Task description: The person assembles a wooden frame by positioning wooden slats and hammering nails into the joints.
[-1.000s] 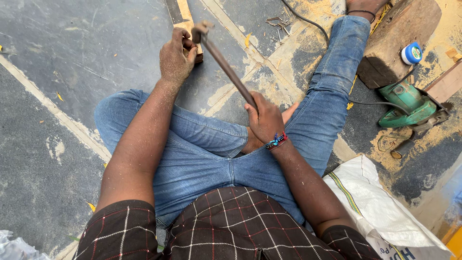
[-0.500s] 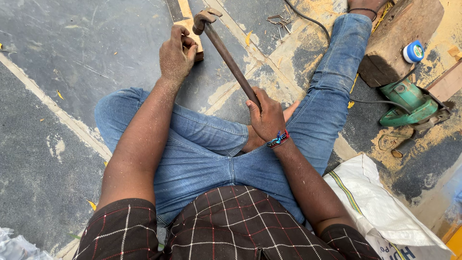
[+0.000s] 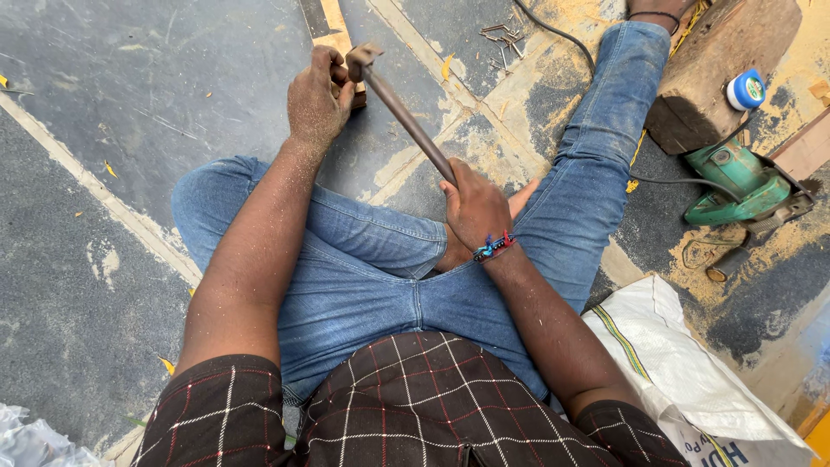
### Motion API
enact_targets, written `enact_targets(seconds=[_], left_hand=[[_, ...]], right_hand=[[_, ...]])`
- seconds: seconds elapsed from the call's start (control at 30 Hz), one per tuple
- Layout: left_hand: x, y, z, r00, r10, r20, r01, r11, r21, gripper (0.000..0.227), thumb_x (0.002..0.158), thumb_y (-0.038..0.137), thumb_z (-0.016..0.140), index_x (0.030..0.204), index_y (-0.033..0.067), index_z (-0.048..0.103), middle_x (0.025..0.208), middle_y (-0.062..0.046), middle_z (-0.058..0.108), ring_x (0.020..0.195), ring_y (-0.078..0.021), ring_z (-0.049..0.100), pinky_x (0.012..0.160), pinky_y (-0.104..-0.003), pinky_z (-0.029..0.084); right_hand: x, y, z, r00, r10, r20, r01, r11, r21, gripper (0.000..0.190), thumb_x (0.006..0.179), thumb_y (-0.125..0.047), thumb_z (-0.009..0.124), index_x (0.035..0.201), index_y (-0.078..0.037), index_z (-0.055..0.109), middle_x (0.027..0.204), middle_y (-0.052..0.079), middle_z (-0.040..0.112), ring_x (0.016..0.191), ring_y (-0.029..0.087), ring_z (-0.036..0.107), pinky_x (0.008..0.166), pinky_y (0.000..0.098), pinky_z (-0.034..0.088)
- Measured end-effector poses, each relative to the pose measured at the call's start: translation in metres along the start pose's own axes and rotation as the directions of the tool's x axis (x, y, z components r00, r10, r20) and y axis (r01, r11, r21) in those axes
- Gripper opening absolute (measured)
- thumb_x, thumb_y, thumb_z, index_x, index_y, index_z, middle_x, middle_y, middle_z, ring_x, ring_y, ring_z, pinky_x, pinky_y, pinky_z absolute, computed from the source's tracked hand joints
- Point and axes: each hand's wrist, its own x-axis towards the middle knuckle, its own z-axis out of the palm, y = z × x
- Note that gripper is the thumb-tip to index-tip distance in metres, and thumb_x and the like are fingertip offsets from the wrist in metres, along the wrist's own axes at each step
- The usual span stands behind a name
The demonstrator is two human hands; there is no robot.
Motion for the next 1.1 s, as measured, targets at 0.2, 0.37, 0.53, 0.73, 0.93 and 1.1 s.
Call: enact_targets(seconds=[0.2, 0.37, 0.53, 0.73, 0.93, 1.1], left_hand=[[-0.002, 0.003, 0.0, 0.999, -0.032, 0.005, 0.032, 0.999, -0.022, 0.045, 0.09, 0.003, 0.079, 0.117, 0.0119, 0.045, 0.09, -0.006, 0.075, 0.082, -0.0229, 0.077, 0.069, -0.037, 0.059], [-0.002, 0.008, -0.006, 0.998, -0.059, 0.025, 0.06, 0.998, -0.034, 0.044, 0.091, 0.002, 0.078, 0.121, 0.0116, 0.047, 0.091, -0.006, 0.075, 0.083, -0.0227, 0.076, 0.071, -0.038, 0.059], [-0.004, 0.019, -0.013, 0.995, -0.061, 0.077, 0.06, 0.998, 0.024, 0.042, 0.081, 0.007, 0.085, 0.117, 0.008, 0.065, 0.105, -0.012, 0.073, 0.105, -0.0293, 0.067, 0.092, -0.041, 0.055], [-0.008, 0.019, -0.01, 0.998, -0.051, 0.024, 0.051, 0.999, -0.005, 0.028, 0.076, 0.004, 0.085, 0.103, 0.0063, 0.077, 0.121, -0.005, 0.072, 0.118, -0.0296, 0.057, 0.106, -0.039, 0.046], [-0.008, 0.012, -0.008, 0.998, -0.061, 0.018, 0.063, 0.996, -0.071, 0.024, 0.079, 0.0, 0.082, 0.101, 0.0063, 0.077, 0.121, -0.003, 0.073, 0.116, -0.0283, 0.058, 0.105, -0.038, 0.045], [-0.012, 0.009, -0.004, 0.997, -0.068, 0.026, 0.069, 0.997, -0.032, 0.018, 0.084, -0.001, 0.079, 0.1, 0.0069, 0.077, 0.12, -0.001, 0.073, 0.116, -0.0265, 0.057, 0.106, -0.037, 0.044]], right_hand=[[-0.002, -0.006, -0.015, 0.974, -0.017, -0.227, 0.063, 0.979, 0.196, 0.038, 0.105, -0.019, 0.06, 0.14, -0.006, 0.055, 0.085, 0.012, 0.069, 0.073, 0.027, 0.07, 0.072, 0.0444, 0.054], [-0.004, -0.015, -0.014, 0.939, -0.077, -0.336, 0.123, 0.985, 0.118, 0.038, 0.104, -0.018, 0.06, 0.138, -0.002, 0.054, 0.085, 0.012, 0.071, 0.074, 0.028, 0.071, 0.084, 0.0666, 0.032], [-0.004, -0.002, 0.001, 0.995, -0.008, -0.103, 0.033, 0.969, 0.245, 0.032, 0.103, -0.019, 0.065, 0.131, -0.005, 0.061, 0.091, 0.017, 0.072, 0.076, 0.032, 0.072, 0.066, 0.0427, 0.053], [-0.006, 0.012, 0.01, 0.995, 0.08, -0.055, -0.058, 0.945, 0.322, 0.033, 0.102, -0.019, 0.065, 0.131, -0.004, 0.061, 0.085, 0.017, 0.071, 0.067, 0.029, 0.072, 0.061, 0.0405, 0.053], [-0.003, 0.003, 0.004, 0.99, 0.0, -0.142, 0.039, 0.96, 0.276, 0.035, 0.104, -0.018, 0.063, 0.134, 0.0, 0.058, 0.084, 0.018, 0.07, 0.069, 0.029, 0.072, 0.06, 0.0406, 0.053], [-0.008, -0.002, 0.005, 0.998, 0.015, -0.065, -0.004, 0.987, 0.164, 0.037, 0.103, -0.018, 0.062, 0.135, 0.0, 0.058, 0.082, 0.017, 0.069, 0.07, 0.03, 0.071, 0.062, 0.0435, 0.053]])
